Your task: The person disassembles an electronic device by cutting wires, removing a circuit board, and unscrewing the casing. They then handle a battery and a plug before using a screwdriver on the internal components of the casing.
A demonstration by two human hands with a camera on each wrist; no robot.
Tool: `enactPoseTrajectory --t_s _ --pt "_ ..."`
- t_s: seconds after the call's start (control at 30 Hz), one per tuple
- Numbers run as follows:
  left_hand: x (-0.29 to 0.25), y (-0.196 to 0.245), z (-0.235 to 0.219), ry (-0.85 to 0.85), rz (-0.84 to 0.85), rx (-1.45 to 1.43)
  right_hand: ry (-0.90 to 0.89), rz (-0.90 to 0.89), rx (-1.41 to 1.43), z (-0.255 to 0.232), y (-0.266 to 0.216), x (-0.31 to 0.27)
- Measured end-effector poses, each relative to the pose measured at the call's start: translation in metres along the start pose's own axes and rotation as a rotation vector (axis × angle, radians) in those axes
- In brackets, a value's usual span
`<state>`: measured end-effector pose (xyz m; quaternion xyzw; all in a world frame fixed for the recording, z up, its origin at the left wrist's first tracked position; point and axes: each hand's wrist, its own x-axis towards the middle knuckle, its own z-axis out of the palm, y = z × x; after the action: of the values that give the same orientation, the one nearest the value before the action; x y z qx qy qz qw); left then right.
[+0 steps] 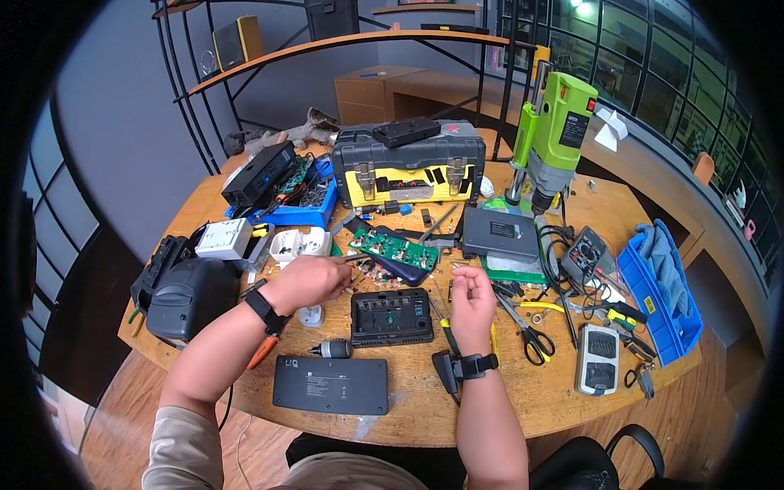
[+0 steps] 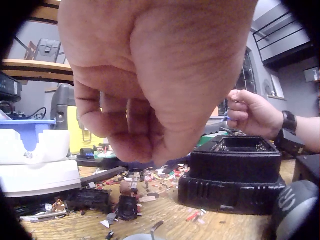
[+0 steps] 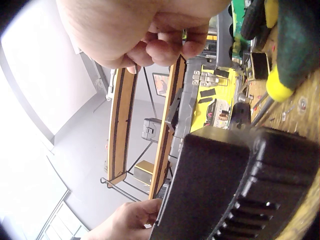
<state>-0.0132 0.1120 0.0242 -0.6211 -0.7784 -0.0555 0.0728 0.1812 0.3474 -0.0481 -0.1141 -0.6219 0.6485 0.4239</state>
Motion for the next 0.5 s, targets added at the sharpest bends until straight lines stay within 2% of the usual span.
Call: enactPoseTrajectory --t_s 0.27,0.5 --pt "0.005 -0.002 0.001 -0.032 0.002 0.02 0.002 0.007 -0.004 0.001 -0.002 0.0" --pt "0.012 0.007 0.0 0.066 0.046 -0.033 -0.003 0.009 -0.004 0.003 -0.004 -0.001"
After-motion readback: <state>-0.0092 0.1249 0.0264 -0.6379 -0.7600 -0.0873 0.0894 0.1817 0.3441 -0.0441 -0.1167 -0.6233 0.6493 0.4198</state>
